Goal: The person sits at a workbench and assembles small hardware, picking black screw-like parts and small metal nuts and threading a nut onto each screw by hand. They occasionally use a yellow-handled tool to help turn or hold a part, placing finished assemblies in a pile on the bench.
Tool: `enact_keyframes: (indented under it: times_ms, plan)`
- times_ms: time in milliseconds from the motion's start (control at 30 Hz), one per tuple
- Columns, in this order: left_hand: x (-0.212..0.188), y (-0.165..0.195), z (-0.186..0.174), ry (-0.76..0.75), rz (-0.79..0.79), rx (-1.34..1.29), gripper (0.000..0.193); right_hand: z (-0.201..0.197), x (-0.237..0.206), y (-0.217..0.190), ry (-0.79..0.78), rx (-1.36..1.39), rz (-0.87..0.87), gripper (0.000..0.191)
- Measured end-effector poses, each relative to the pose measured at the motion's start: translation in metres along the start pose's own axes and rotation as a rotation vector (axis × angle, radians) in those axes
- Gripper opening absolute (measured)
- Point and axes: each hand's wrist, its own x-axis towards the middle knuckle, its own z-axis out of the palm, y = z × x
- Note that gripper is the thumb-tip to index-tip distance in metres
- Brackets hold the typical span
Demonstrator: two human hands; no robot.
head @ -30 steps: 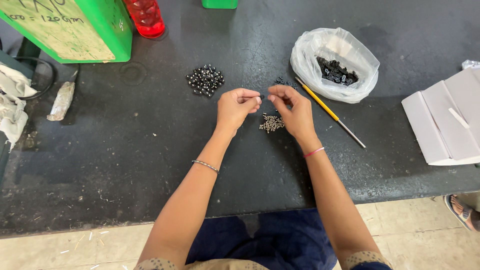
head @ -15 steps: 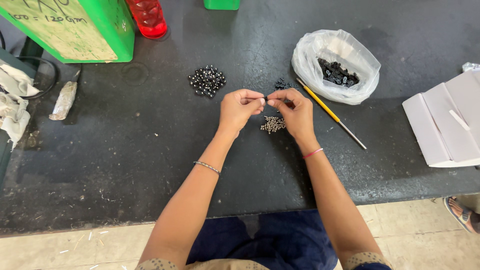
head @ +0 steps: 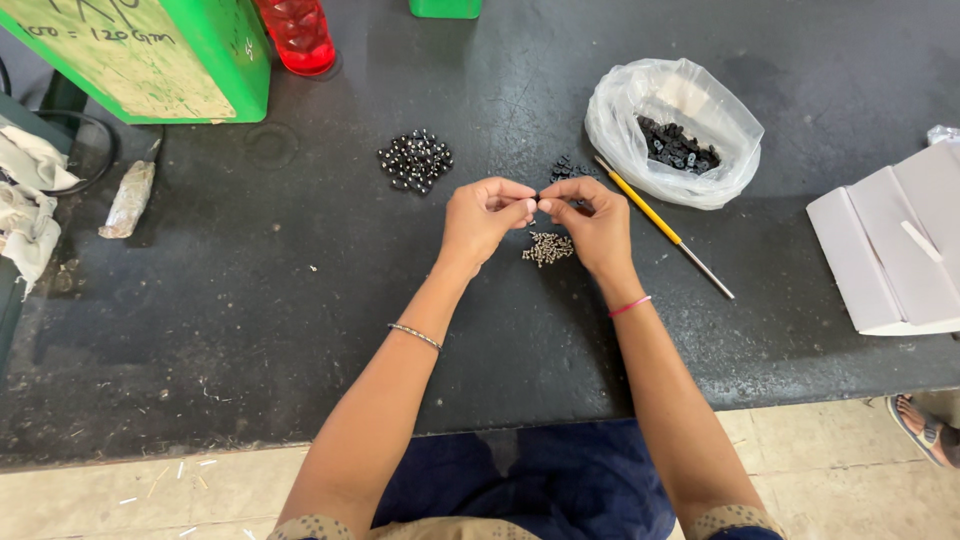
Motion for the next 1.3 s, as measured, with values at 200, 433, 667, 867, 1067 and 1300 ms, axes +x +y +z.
enact_keyframes:
  times_ms: [200, 433, 667, 867, 1067, 1300]
  plan:
    - [-0.004, 0.005, 0.000, -0.021, 0.103, 0.145, 0.014, -0.006, 0.003, 0.010, -0.077, 0.183, 0.075, 0.018]
    - [-0.005, 0.003, 0.007, -0.078, 0.143, -0.009, 0.020, -0.008, 0.003, 0.008, -0.072, 0.234, 0.014, 0.012]
    - [0.006, -0.001, -0.006, 0.033, 0.043, -0.152, 0.020, -0.002, -0.004, -0.011, -0.115, -0.406, -0.229, 0.017]
    - [0.008, 0.000, -0.016, 0.081, 0.009, -0.240, 0.022, 0.000, -0.005, -0.019, -0.211, -0.617, -0.391, 0.019]
    - [0.007, -0.003, -0.013, 0.078, 0.009, -0.143, 0.028, 0.005, -0.005, -0.018, -0.204, -0.650, -0.424, 0.014]
    - [0.007, -0.004, -0.011, 0.111, 0.010, -0.045, 0.026, 0.007, -0.005, -0.012, -0.146, -0.685, -0.376, 0.009]
